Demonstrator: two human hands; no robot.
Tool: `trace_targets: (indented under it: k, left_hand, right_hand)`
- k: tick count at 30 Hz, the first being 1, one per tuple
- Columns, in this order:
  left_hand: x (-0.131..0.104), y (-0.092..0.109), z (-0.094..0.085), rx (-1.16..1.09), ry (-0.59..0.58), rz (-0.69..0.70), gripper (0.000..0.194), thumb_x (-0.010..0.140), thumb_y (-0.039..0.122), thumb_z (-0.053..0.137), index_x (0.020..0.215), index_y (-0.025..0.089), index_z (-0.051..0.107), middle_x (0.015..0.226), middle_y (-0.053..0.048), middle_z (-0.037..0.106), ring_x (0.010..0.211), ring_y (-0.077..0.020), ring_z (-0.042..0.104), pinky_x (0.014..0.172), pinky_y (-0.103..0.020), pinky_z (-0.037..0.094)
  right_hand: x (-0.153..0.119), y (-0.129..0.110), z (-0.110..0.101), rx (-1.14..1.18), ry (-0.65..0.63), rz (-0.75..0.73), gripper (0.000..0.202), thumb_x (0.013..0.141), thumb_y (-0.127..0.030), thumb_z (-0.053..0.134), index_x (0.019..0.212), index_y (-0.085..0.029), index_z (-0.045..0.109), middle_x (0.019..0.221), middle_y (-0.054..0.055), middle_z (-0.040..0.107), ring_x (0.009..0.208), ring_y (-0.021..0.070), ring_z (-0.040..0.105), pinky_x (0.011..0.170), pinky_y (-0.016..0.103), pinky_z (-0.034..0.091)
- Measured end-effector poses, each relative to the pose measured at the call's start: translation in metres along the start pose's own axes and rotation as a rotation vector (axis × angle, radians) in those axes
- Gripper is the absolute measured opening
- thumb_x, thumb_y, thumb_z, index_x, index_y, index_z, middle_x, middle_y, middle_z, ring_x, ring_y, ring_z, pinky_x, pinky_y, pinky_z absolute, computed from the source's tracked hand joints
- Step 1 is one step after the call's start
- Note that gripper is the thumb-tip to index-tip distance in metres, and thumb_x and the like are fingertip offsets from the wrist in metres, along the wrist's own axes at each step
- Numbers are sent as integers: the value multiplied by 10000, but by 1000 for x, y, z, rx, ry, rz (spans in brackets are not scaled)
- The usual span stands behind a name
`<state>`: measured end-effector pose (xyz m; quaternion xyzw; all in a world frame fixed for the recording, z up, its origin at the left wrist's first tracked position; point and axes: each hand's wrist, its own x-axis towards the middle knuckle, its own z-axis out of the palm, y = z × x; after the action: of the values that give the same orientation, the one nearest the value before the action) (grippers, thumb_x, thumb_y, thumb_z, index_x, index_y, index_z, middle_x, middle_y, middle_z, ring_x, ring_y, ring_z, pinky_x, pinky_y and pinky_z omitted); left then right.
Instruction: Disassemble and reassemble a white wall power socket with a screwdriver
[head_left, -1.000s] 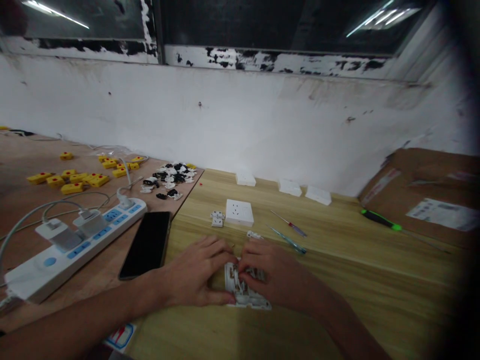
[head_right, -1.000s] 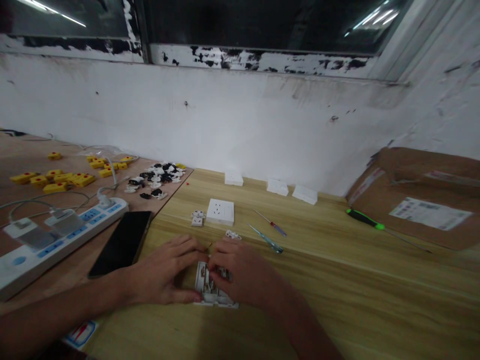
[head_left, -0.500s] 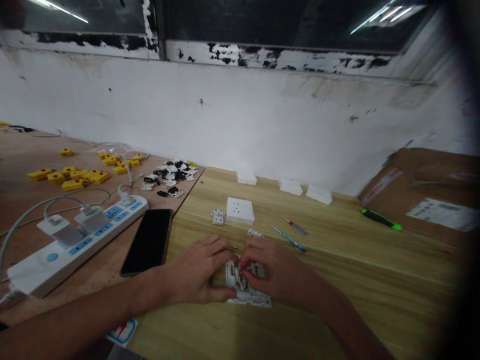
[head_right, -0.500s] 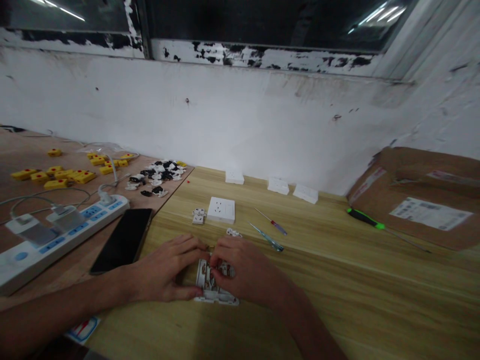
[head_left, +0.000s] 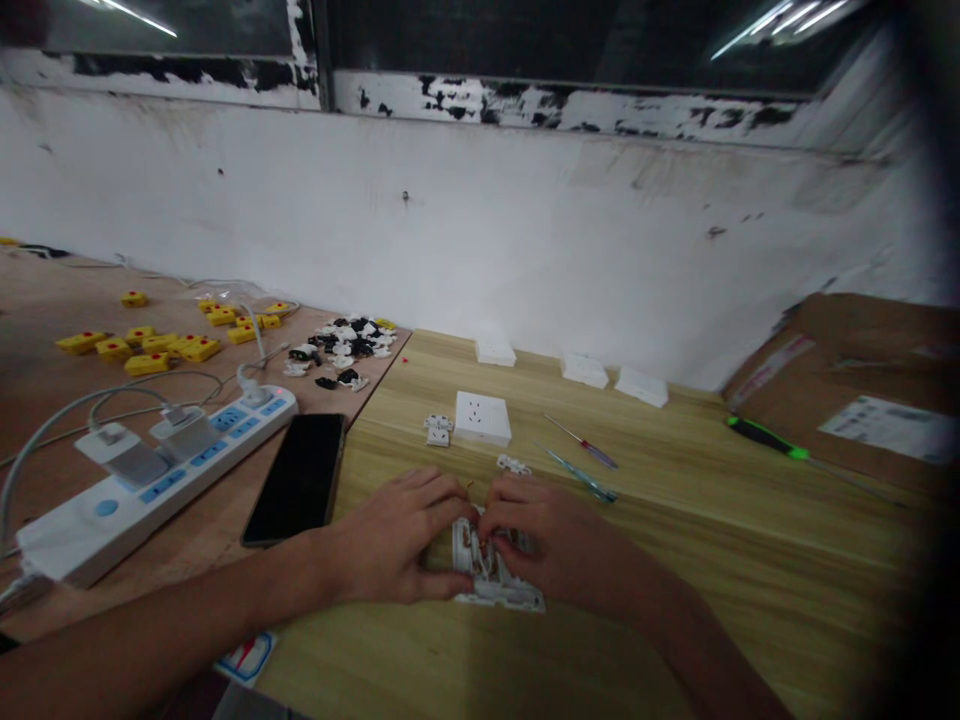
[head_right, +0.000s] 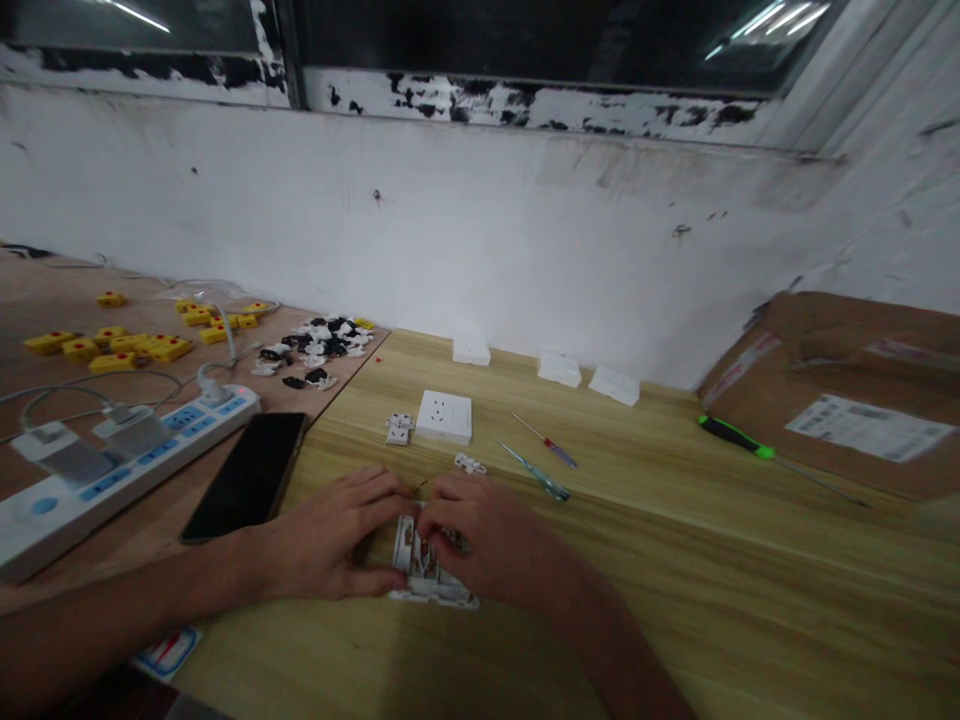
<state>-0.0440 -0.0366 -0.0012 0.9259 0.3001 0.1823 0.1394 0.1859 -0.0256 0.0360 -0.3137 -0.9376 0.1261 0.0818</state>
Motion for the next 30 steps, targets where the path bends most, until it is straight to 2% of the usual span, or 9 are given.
trace_targets:
  k: [4, 8, 11, 15, 20, 26, 30]
  left_hand:
    - [0, 0, 0, 2, -7, -5, 518, 836, 508, 654, 1235, 196, 541, 1156, -87, 583, 1071, -278, 537, 960, -412, 433]
    - [0, 1, 0, 0, 3, 3, 518, 837, 499, 658, 1237, 194, 537, 1166, -88, 580, 1079, -272, 536, 967, -405, 428]
    - [0, 0, 1, 3, 6, 8, 528, 838, 503, 658, 1242, 187, 534, 1183, -95, 576, 1089, -275, 534, 975, -406, 422]
    - [0, 0, 1, 7, -4, 9, 523, 832, 498, 668, 1227, 178, 546, 1180, -94, 578, 1089, -276, 533, 976, -403, 421]
    - [0, 0, 0, 5, -4, 13, 525, 840, 502, 657, 1237, 177, 543, 1172, -90, 578, 1080, -267, 534, 972, -396, 422]
    - [1, -1, -1, 15, 2, 12, 507, 835, 500, 664, 1205, 170, 556, 1160, -87, 580, 1071, -264, 537, 957, -393, 429]
    - [0, 0, -1, 16, -2, 15, 504, 840, 494, 661, 1208, 167, 554, 1163, -92, 580, 1075, -263, 536, 963, -388, 430]
  right_hand:
    - [-1, -2, -2, 14, 15, 32, 175, 815, -84, 588, 918, -201, 667, 902, 24, 602, 863, 185, 553, 746, 303, 404]
    - [1, -2, -1, -4, 2, 2, 93, 867, -149, 588, 854, -192, 670, 853, 23, 594, 822, 176, 548, 706, 293, 388]
    - [1, -1, -1, 3, -8, -9, 127, 865, -115, 573, 848, -199, 668, 858, 17, 591, 813, 165, 543, 700, 284, 382]
    - [0, -1, -1, 34, 10, 25, 207, 828, -73, 570, 944, -212, 669, 918, 24, 593, 847, 174, 543, 733, 290, 399]
    - [0, 1, 2, 21, -17, 3, 88, 868, -146, 590, 865, -196, 663, 882, 24, 587, 826, 173, 543, 709, 287, 394]
    - [0, 0, 1, 64, 2, 18, 215, 826, -59, 567, 932, -216, 667, 941, 26, 588, 857, 170, 548, 739, 282, 414]
    - [1, 0, 1, 44, -2, 13, 135, 864, -130, 578, 916, -209, 675, 924, 29, 592, 847, 175, 549, 738, 288, 421]
